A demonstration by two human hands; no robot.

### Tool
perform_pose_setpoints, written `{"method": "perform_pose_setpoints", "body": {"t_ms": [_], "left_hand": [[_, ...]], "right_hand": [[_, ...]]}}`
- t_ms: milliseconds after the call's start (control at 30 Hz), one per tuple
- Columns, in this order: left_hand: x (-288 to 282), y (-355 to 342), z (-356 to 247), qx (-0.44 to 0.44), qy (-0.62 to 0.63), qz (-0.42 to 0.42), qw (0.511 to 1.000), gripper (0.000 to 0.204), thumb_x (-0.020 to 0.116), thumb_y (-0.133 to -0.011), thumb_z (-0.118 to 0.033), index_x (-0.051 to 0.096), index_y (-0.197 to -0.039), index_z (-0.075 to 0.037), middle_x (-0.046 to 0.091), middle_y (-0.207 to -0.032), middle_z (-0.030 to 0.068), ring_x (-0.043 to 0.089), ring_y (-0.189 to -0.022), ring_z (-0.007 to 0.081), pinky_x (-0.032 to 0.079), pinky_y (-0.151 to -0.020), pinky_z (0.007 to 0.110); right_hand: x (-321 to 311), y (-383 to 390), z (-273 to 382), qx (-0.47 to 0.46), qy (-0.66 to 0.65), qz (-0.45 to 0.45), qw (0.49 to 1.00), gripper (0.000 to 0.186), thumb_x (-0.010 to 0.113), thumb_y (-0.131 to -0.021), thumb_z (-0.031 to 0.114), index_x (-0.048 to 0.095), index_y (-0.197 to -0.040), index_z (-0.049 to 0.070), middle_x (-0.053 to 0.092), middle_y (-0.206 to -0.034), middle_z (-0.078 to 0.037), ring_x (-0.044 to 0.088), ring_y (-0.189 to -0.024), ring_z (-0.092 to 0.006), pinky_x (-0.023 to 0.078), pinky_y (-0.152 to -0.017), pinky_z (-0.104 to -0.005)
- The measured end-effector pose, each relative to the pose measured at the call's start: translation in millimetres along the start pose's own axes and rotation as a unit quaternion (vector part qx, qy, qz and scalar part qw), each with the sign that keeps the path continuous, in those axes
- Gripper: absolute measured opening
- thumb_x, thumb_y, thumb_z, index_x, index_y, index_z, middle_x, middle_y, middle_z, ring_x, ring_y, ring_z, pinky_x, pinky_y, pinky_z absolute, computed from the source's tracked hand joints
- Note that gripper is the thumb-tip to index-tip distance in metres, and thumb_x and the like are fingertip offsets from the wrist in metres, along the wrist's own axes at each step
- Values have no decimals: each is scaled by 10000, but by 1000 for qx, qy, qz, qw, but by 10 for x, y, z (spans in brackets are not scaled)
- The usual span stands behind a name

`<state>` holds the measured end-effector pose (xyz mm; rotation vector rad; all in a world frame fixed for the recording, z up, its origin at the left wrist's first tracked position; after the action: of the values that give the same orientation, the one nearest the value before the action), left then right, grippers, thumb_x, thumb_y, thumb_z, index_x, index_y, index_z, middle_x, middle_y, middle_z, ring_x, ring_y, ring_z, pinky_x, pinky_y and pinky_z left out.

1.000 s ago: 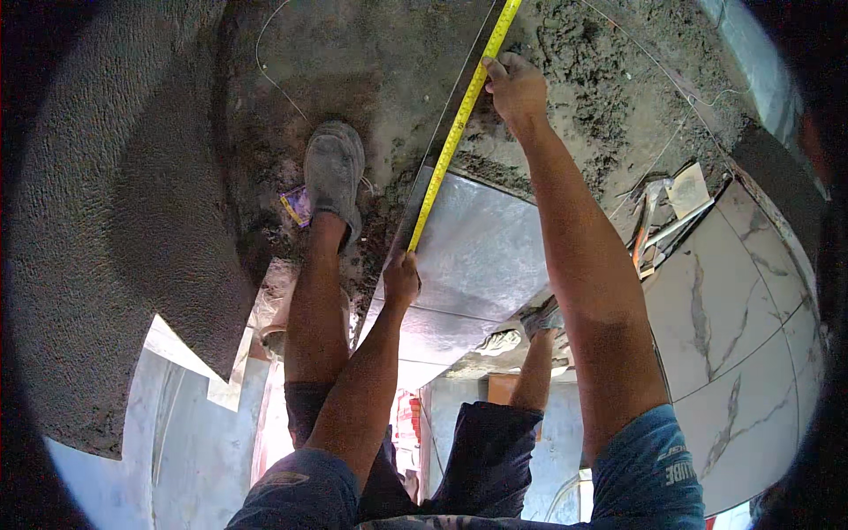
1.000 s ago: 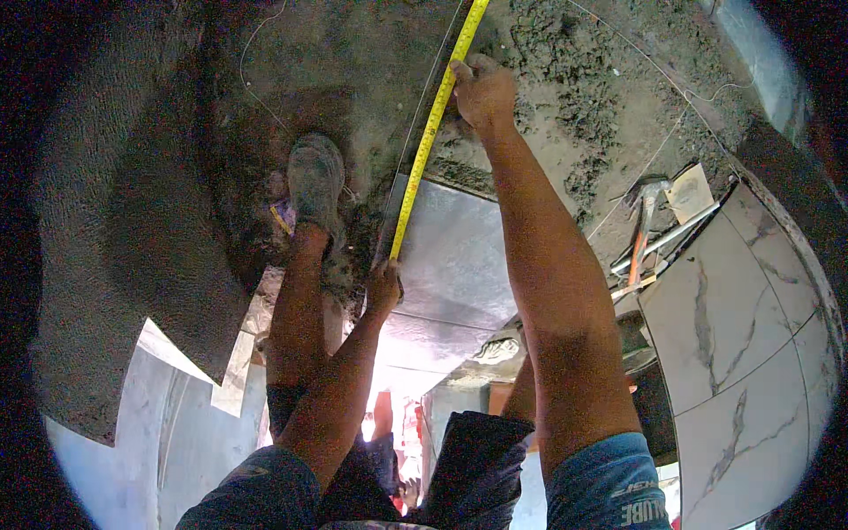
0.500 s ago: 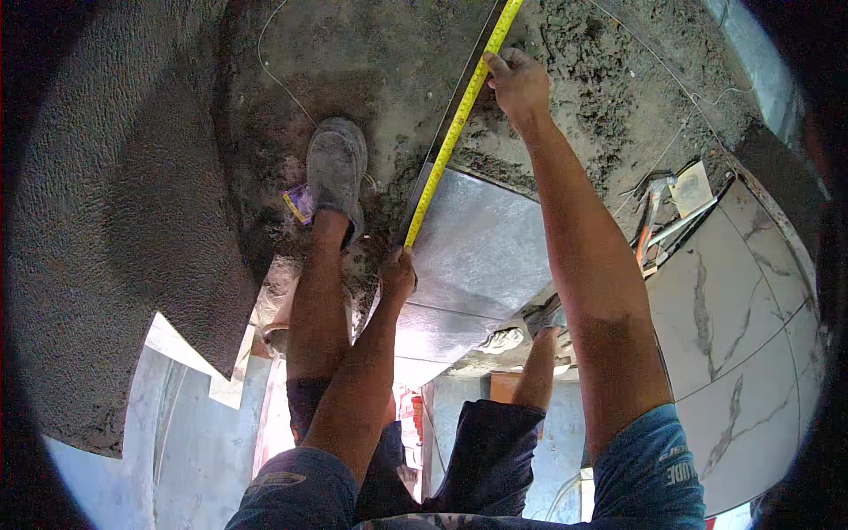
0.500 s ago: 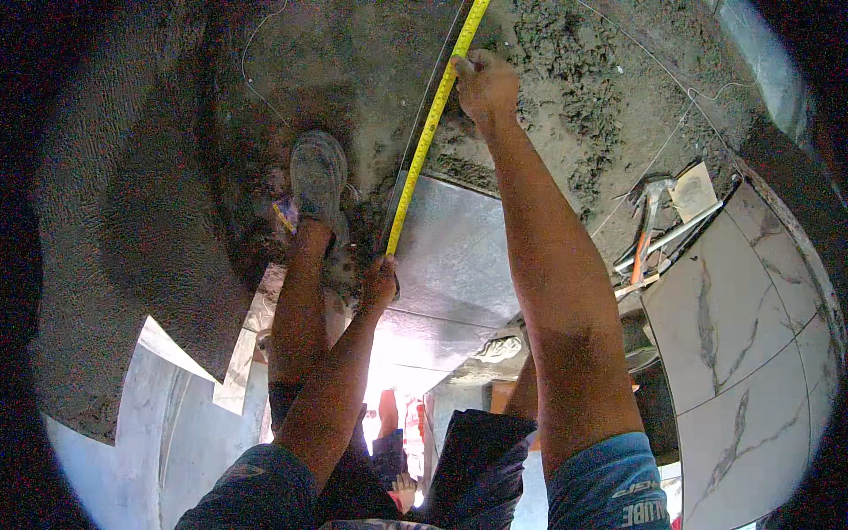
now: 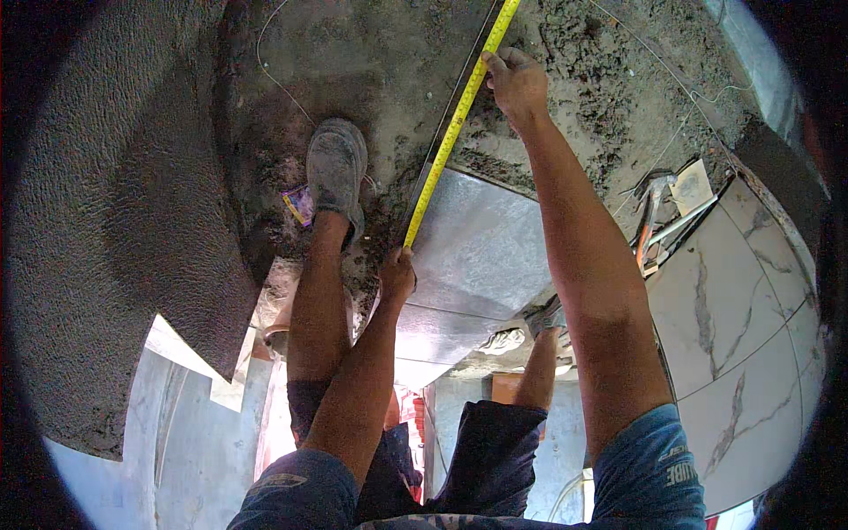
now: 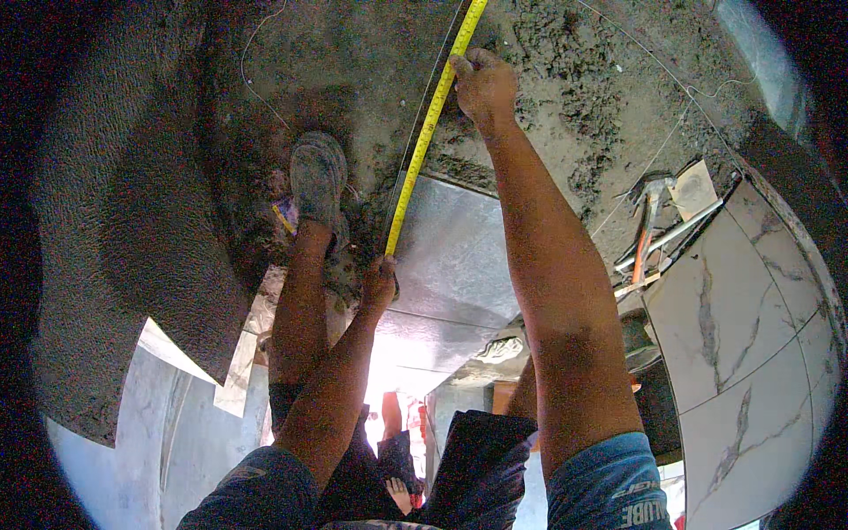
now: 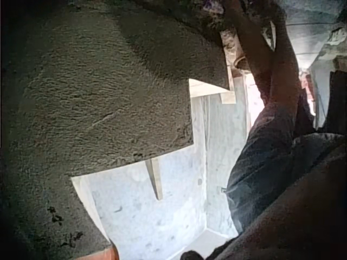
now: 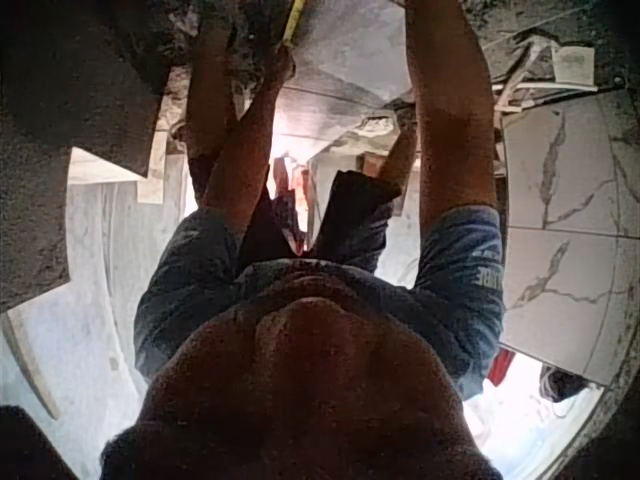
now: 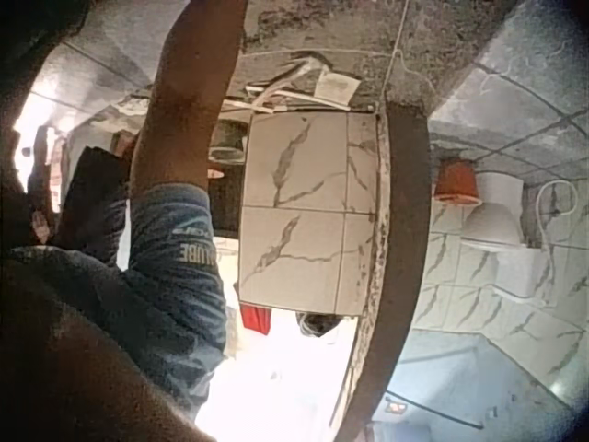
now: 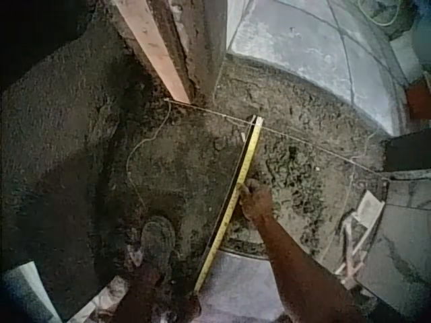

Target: Positioning, tapping into place, and cleaning floor tiles on a mortar bed, followed by measuring with a tape measure.

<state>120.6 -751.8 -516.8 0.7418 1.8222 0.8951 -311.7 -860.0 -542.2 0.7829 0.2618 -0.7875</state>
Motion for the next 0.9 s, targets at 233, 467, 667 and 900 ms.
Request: {"method": "perform_pose_setpoints", "body": {"t_ms": [233, 467, 667, 900], "left_hand": [[24, 47, -293, -3, -13, 22, 1000, 363, 504, -977, -360, 629, -966, -20, 618, -788, 236, 613, -763, 419, 460, -686, 484], [-7, 103, -284, 25, 1, -30, 999, 390, 490, -980, -381, 637, -985, -20, 632, -805, 233, 605, -746, 408, 459, -689, 480], [-64, 13, -63, 56, -8, 32, 998, 394, 473, -982, -371, 626, -1051, -14, 646, -812, 223, 608, -756, 416, 471, -697, 467], [-1, 503, -24, 53, 15, 143, 988, 307, 451, -999, -282, 601, -1060, -22, 597, -747, 104, 568, -621, 229, 467, -599, 372]], "right_hand": [[-117, 33, 4, 4, 45, -9, 999, 295, 660, -914, 368, 720, -926, 80, 659, -621, -105, 658, -554, -207, 500, -554, -369], [-97, 35, 71, -4, 44, 27, 999, 357, 674, -913, 368, 709, -1008, 26, 700, -730, -97, 693, -667, -171, 525, -596, -343], [-5, 32, 48, -1, 74, 17, 997, 326, 677, -910, 338, 674, -943, 13, 677, -693, -115, 667, -612, -179, 509, -592, -356], [-693, 750, 140, -34, -32, -31, 998, 218, 691, -858, 239, 656, -798, 33, 648, -701, -187, 629, -640, -333, 497, -621, -437]]}}
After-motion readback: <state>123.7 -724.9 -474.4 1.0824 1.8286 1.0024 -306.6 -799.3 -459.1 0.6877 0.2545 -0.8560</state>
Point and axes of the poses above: each hand's wrist, its own y-axis away from the middle knuckle, its own x-axis out of the palm, z = x × y, the point moved 4 cm from there along -y, towards the middle knuckle
